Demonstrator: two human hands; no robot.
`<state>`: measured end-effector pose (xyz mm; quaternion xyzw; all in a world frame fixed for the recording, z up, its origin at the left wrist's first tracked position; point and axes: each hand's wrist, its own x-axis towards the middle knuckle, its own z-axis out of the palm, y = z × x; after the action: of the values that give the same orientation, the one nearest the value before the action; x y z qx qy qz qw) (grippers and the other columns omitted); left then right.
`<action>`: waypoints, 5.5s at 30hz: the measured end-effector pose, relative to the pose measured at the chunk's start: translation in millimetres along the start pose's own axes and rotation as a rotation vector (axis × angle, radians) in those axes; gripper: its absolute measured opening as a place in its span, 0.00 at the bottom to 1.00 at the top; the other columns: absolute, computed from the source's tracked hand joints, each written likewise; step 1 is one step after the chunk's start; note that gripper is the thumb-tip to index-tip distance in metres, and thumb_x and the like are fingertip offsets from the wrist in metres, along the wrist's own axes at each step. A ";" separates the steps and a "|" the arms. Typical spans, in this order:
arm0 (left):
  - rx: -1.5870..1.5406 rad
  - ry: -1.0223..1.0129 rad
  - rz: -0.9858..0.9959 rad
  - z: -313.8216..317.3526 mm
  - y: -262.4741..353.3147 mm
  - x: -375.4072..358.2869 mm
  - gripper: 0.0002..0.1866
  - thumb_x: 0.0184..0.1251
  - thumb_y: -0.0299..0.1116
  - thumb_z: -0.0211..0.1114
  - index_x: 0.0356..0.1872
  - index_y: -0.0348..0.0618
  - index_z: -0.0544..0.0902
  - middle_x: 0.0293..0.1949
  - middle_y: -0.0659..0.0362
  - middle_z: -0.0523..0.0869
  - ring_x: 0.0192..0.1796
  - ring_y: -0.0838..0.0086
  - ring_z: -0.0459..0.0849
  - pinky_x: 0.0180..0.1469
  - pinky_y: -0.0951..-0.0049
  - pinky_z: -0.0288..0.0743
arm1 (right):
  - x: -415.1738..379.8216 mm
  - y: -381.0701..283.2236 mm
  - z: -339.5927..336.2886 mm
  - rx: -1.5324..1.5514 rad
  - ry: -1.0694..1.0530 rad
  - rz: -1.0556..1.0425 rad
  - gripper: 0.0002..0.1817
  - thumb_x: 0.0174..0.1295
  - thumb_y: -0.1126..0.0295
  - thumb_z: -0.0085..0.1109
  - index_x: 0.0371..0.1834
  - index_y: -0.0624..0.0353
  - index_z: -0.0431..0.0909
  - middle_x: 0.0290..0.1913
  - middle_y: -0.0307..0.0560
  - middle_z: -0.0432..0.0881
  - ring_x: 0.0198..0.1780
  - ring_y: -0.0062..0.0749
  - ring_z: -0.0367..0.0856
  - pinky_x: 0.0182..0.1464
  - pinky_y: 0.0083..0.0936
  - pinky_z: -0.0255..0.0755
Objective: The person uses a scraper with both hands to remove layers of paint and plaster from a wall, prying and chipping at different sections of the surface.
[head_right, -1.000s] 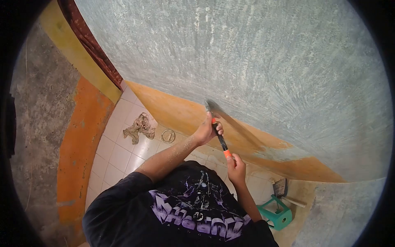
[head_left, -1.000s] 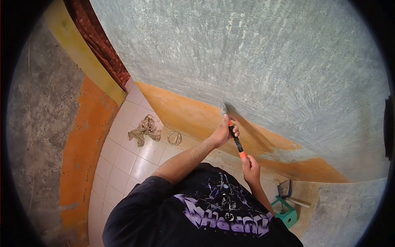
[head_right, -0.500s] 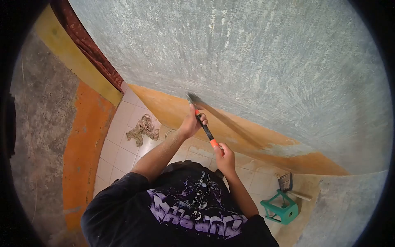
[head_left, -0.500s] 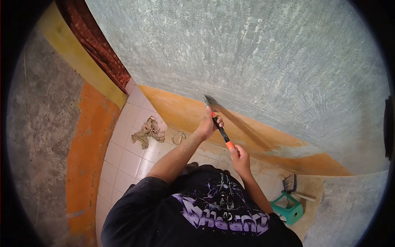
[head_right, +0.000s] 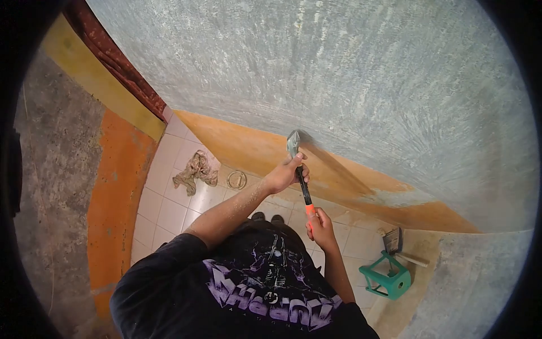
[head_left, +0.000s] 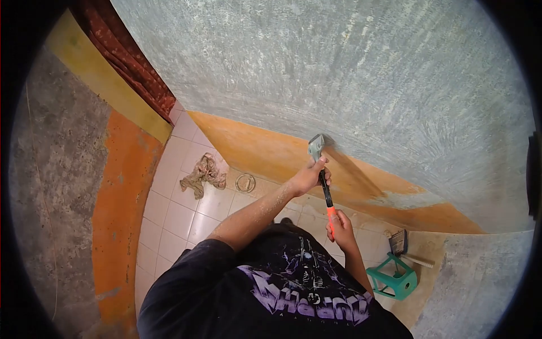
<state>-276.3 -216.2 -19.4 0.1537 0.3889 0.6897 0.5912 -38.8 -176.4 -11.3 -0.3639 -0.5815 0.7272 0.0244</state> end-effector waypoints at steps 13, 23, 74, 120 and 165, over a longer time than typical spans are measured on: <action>0.044 -0.012 -0.024 49.5 -21.0 16.1 0.22 0.83 0.51 0.45 0.58 0.42 0.62 0.31 0.57 0.76 0.38 0.66 0.81 0.49 0.60 0.77 | -19.4 16.3 -48.1 -0.036 0.084 -0.124 0.13 0.77 0.60 0.49 0.45 0.59 0.71 0.21 0.31 0.66 0.19 0.13 0.63 0.20 0.16 0.57; -0.043 0.029 0.063 60.0 -31.4 27.6 0.20 0.83 0.51 0.44 0.55 0.44 0.63 0.30 0.57 0.73 0.36 0.66 0.78 0.48 0.59 0.77 | -12.8 6.1 -70.5 -0.372 0.187 -0.256 0.14 0.75 0.60 0.52 0.42 0.62 0.75 0.22 0.34 0.67 0.24 0.17 0.64 0.27 0.23 0.61; -0.130 0.005 0.086 23.7 -12.8 17.5 0.19 0.84 0.51 0.43 0.55 0.46 0.64 0.29 0.58 0.72 0.35 0.66 0.78 0.47 0.58 0.77 | -4.7 -14.8 -27.9 -0.590 0.310 -0.376 0.15 0.71 0.60 0.57 0.40 0.63 0.79 0.18 0.44 0.70 0.21 0.25 0.67 0.25 0.29 0.62; -0.163 0.000 0.024 -83.3 38.2 -19.2 0.21 0.84 0.51 0.40 0.58 0.45 0.65 0.31 0.58 0.75 0.39 0.65 0.80 0.51 0.59 0.76 | 42.6 -20.7 78.6 -0.655 0.298 -0.374 0.16 0.71 0.58 0.56 0.35 0.62 0.76 0.18 0.49 0.72 0.20 0.34 0.71 0.26 0.33 0.65; -0.023 0.134 0.022 -177.8 95.5 -59.0 0.24 0.84 0.51 0.41 0.62 0.40 0.63 0.31 0.57 0.75 0.39 0.64 0.81 0.52 0.59 0.76 | 96.9 -9.9 181.8 -0.552 0.290 -0.386 0.17 0.71 0.58 0.56 0.39 0.63 0.78 0.18 0.50 0.72 0.20 0.31 0.71 0.26 0.32 0.64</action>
<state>-447.2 -334.3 -51.8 0.1046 0.4181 0.7092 0.5580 -215.2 -279.2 -40.6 -0.3395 -0.8045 0.4656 0.1441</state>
